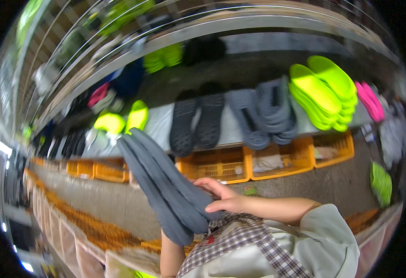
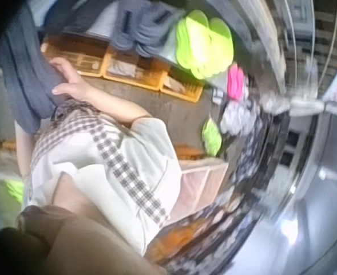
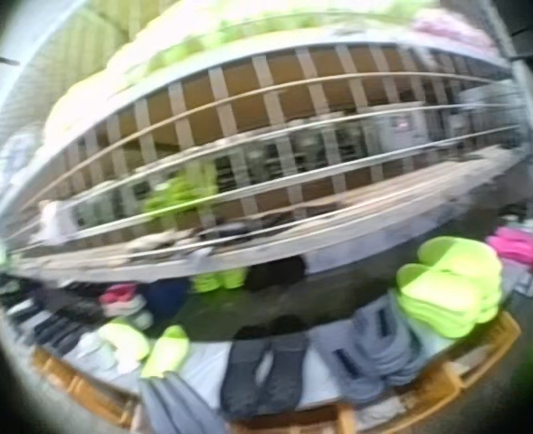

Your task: The person picks up stacks of black and neon-green slippers from a metal shelf, inspects them, and places them into yellow baskets lined with white bags. The person also briefly dips a black slipper into a metal pot of liquid before returning to stacking slippers.

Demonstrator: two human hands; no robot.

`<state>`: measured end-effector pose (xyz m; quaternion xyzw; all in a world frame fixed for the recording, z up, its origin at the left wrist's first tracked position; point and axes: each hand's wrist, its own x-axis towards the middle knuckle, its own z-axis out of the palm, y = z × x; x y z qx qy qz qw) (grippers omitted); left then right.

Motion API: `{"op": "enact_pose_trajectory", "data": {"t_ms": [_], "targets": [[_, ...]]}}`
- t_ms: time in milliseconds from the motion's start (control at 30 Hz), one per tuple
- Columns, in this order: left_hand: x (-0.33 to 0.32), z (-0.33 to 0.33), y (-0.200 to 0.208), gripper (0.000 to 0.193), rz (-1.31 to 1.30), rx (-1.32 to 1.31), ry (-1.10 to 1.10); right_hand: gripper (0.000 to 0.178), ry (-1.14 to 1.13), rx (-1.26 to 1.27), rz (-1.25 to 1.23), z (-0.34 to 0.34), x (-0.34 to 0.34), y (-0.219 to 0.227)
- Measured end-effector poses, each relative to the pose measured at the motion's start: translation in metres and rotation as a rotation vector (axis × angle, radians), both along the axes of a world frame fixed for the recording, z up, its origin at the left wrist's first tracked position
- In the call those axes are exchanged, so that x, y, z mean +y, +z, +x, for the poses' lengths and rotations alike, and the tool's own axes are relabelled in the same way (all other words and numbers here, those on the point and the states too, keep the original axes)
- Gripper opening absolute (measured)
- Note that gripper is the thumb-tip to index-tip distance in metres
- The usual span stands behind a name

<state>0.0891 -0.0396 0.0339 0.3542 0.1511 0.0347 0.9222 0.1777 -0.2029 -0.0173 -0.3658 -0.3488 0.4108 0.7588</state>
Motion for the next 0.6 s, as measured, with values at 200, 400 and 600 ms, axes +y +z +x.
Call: {"op": "enact_pose_trajectory", "data": {"t_ms": [200, 400, 600], "targets": [[-0.021, 0.076, -0.005, 0.049, -0.091, 0.112, -0.084, 0.057, -0.627, -0.264, -0.109, 0.021, -0.057, 0.01], [-0.04, 0.194, -0.006, 0.053, 0.281, 0.149, -0.219, 0.055, -1.612, -0.897, -0.537, 0.114, -0.145, 0.026], [-0.064, 0.263, -0.018, 0.058, 0.258, 0.315, -0.305, 0.077, -1.107, -0.376, -0.846, 0.24, -0.18, 0.038]]}}
